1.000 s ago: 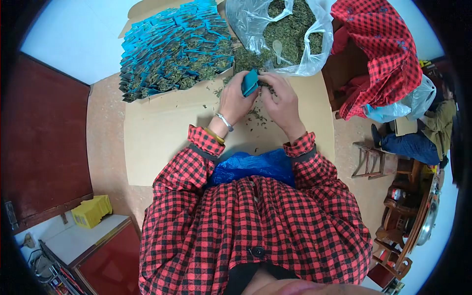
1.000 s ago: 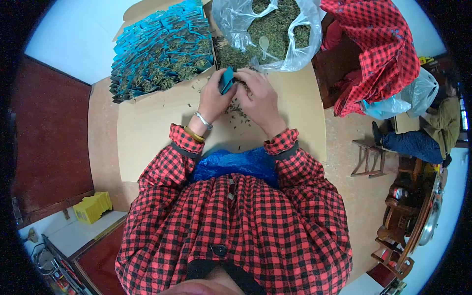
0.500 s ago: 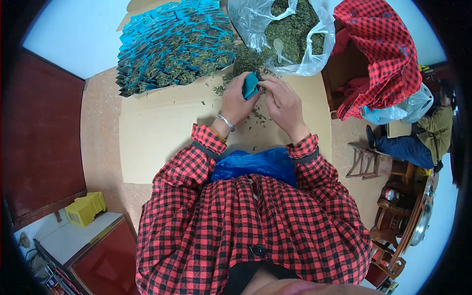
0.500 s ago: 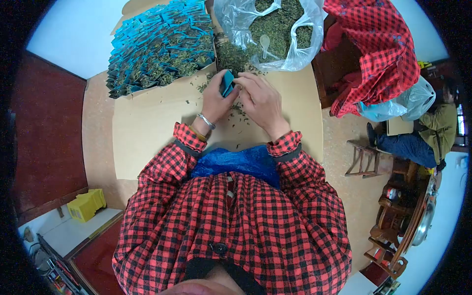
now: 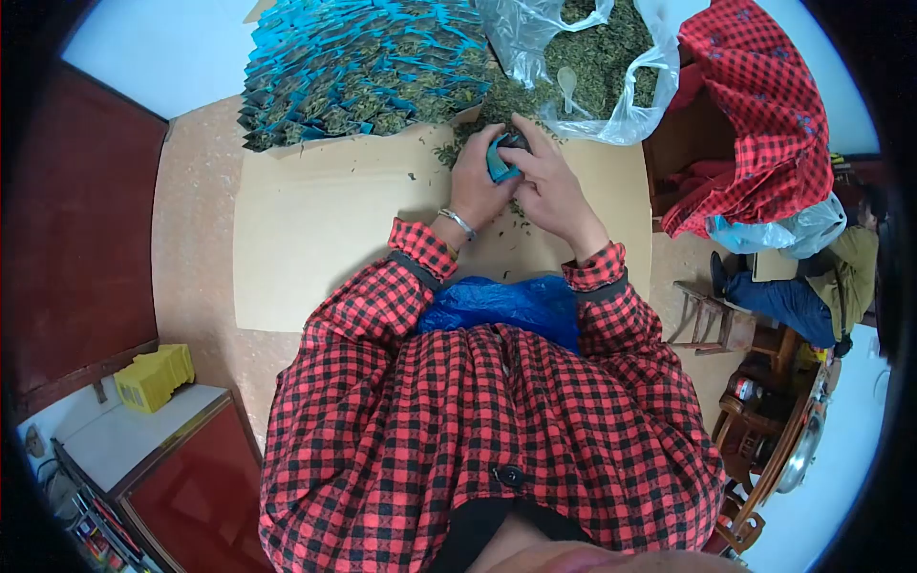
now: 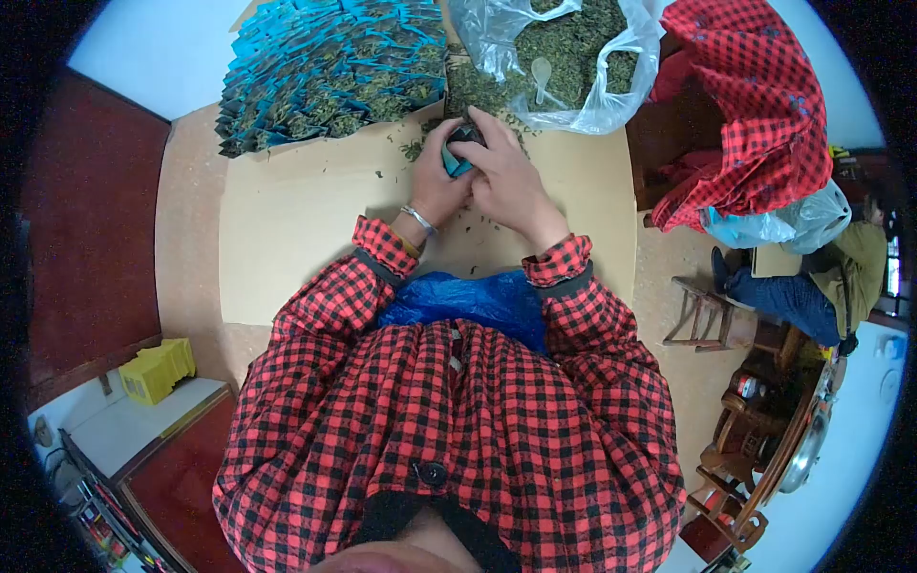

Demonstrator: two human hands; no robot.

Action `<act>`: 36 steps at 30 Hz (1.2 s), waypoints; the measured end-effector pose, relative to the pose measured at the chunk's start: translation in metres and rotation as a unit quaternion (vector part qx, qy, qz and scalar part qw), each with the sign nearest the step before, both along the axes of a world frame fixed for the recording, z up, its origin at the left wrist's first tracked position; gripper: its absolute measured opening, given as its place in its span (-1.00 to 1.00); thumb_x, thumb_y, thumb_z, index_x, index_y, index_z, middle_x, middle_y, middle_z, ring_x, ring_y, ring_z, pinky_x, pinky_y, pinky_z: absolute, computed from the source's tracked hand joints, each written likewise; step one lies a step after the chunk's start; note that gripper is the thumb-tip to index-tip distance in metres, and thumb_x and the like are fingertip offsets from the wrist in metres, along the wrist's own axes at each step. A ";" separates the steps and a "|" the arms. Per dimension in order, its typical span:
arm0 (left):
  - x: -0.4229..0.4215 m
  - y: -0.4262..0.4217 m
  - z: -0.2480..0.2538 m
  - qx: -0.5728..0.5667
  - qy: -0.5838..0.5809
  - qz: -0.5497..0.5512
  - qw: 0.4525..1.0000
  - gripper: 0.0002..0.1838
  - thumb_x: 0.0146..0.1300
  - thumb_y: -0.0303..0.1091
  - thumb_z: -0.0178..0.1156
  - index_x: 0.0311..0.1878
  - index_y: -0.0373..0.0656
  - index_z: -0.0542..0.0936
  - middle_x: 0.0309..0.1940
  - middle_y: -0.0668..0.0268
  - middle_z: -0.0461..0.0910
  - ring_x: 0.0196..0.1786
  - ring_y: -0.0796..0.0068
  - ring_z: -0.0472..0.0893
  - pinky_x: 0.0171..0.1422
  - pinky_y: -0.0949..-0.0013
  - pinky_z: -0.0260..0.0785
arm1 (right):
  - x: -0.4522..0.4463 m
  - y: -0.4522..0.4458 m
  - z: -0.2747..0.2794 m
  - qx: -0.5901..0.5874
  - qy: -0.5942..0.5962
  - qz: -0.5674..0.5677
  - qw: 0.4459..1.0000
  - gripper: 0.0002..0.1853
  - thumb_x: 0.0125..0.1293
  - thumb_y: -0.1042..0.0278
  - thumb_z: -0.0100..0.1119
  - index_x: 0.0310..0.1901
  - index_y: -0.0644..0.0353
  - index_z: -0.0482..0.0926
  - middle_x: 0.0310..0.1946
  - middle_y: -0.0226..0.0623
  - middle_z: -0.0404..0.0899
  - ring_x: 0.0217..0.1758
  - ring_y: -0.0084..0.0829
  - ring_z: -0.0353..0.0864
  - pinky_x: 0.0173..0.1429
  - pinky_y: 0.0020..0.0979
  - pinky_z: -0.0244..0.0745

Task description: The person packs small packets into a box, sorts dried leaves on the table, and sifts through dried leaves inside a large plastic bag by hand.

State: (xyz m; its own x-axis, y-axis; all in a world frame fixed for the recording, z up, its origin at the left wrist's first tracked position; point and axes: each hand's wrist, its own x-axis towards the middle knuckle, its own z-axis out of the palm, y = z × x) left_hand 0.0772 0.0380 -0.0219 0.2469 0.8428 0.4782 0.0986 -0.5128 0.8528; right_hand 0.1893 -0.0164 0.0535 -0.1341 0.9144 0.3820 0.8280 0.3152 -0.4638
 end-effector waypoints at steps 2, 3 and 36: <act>-0.004 -0.001 0.002 0.004 -0.032 -0.009 0.999 -0.45 -0.04 -0.41 0.34 0.10 -0.15 0.45 -0.05 0.12 0.53 0.00 0.10 0.54 0.08 0.24 0.41 | 0.006 0.002 -0.009 -0.020 0.013 0.018 1.000 -0.61 -0.06 0.68 -0.03 -0.13 0.18 0.53 0.26 0.01 0.28 0.36 0.04 0.20 0.37 -0.14 0.18; -0.006 -0.001 0.003 0.006 -0.049 -0.015 0.999 -0.45 -0.04 -0.40 0.35 0.09 -0.14 0.45 -0.05 0.12 0.53 -0.01 0.09 0.55 0.06 0.23 0.42 | 0.009 0.003 -0.012 -0.039 0.023 0.032 0.998 -0.61 -0.04 0.66 -0.03 -0.13 0.16 0.55 0.27 0.04 0.27 0.38 0.08 0.17 0.40 -0.13 0.14; -0.005 0.015 0.001 0.051 -0.031 -0.042 0.997 -0.45 0.01 -0.16 0.44 0.02 -0.21 0.48 -0.20 0.12 0.57 -0.17 0.15 0.60 -0.07 0.26 0.45 | 0.042 0.072 -0.080 0.084 -0.156 -0.030 0.984 -0.69 0.19 0.35 0.07 -0.02 0.16 0.54 -0.04 -0.14 0.52 0.10 -0.11 0.46 0.07 -0.19 0.41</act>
